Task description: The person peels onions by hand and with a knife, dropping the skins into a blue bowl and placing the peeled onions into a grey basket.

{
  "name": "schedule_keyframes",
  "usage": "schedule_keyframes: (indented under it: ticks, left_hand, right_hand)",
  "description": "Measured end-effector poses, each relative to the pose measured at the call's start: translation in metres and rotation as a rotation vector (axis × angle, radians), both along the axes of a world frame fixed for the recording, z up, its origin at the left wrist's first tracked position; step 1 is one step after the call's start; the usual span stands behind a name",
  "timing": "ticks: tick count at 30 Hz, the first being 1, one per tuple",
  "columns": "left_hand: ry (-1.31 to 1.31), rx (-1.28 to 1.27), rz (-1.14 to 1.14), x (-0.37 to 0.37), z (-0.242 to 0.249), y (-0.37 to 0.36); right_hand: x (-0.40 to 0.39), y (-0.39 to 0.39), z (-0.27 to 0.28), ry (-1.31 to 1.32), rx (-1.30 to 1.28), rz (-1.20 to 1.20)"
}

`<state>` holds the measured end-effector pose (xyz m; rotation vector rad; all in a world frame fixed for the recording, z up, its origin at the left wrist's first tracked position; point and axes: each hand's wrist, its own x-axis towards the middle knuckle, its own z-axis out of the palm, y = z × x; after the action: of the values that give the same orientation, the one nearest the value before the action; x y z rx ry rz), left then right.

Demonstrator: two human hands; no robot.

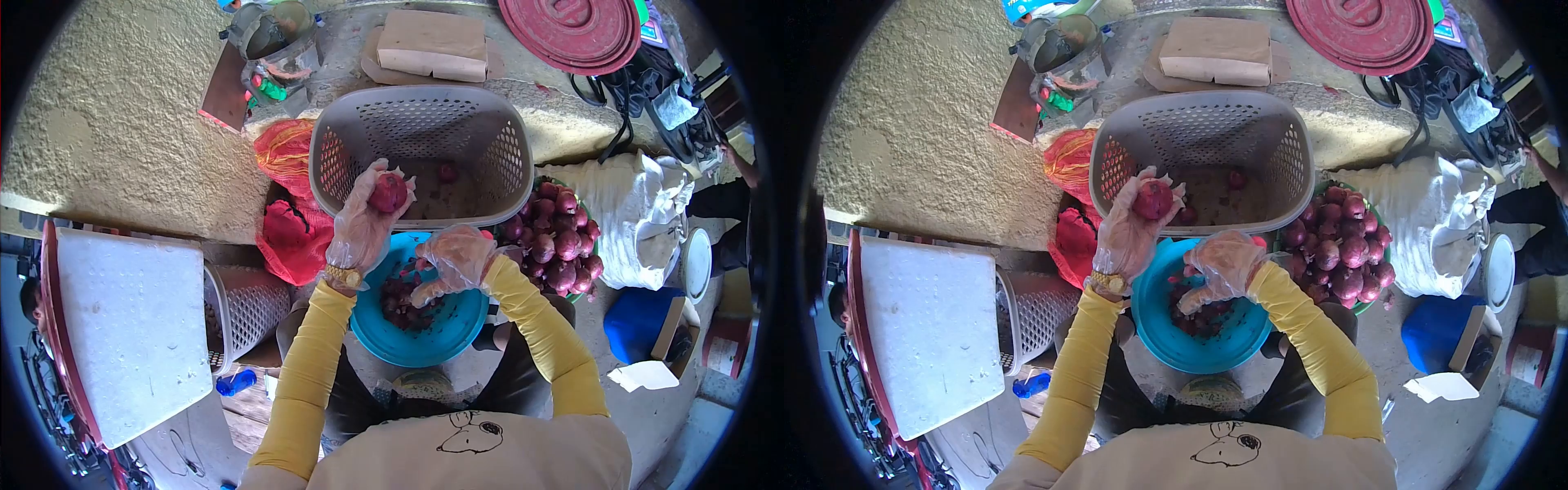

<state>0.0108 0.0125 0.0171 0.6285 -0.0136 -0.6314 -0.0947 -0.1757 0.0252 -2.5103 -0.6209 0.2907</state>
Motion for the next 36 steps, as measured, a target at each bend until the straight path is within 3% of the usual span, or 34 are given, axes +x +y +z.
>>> schedule_keyframes:
  ticks: [8, 13, 19, 23, 25, 29, 32, 34, 36]
  left_hand:
    - [0.045, -0.058, 0.004, 0.002, 0.001, 0.002]
    - [0.026, -0.048, 0.017, 0.000, 0.002, 0.003]
    - [0.042, -0.035, 0.007, -0.002, 0.008, 0.002]
    - [0.067, -0.058, -0.008, -0.002, 0.007, 0.004]
    - [0.075, -0.067, -0.005, 0.000, 0.007, 0.006]
    - [0.054, -0.039, 0.010, -0.001, 0.006, 0.007]
    - [0.060, -0.047, 0.001, -0.001, 0.006, 0.007]
    - [0.063, -0.056, -0.010, -0.001, 0.007, 0.007]
    - [0.066, -0.064, -0.020, -0.002, 0.007, 0.008]
  right_hand:
    - [0.002, 0.006, -0.006, 0.014, -0.071, -0.057]
    - [0.001, 0.003, -0.008, -0.299, -0.024, -0.066]
    - [0.002, 0.003, 0.014, -0.143, -0.163, 0.012]
    - [0.001, 0.003, -0.001, -0.209, -0.089, 0.008]
    - [0.003, 0.007, 0.002, -0.110, -0.061, -0.012]
    - [0.003, 0.009, 0.001, -0.123, -0.173, -0.027]
    - [0.001, 0.007, -0.002, -0.255, -0.030, -0.087]
    - [0.004, 0.007, 0.013, -0.105, -0.154, -0.027]
    - [0.003, 0.007, 0.011, -0.129, -0.186, -0.005]
